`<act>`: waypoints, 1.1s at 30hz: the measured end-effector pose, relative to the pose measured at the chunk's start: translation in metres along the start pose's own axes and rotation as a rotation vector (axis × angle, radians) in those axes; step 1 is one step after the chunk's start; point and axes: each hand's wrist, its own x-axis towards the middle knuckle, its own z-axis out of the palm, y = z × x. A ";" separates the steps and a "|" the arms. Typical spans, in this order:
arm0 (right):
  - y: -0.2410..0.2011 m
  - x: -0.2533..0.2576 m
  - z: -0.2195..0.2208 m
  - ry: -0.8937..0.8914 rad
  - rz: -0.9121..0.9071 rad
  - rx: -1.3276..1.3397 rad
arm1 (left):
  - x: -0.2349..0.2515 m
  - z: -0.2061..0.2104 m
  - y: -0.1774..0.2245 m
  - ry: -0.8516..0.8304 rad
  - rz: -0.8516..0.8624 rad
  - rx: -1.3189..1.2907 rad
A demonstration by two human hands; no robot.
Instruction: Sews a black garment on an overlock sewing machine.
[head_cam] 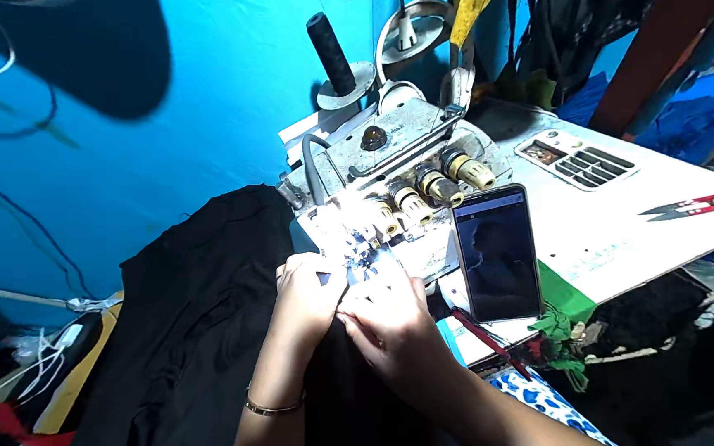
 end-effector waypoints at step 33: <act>0.039 0.000 -0.062 -0.277 -0.055 -0.350 | 0.001 0.020 0.013 0.223 -0.129 0.008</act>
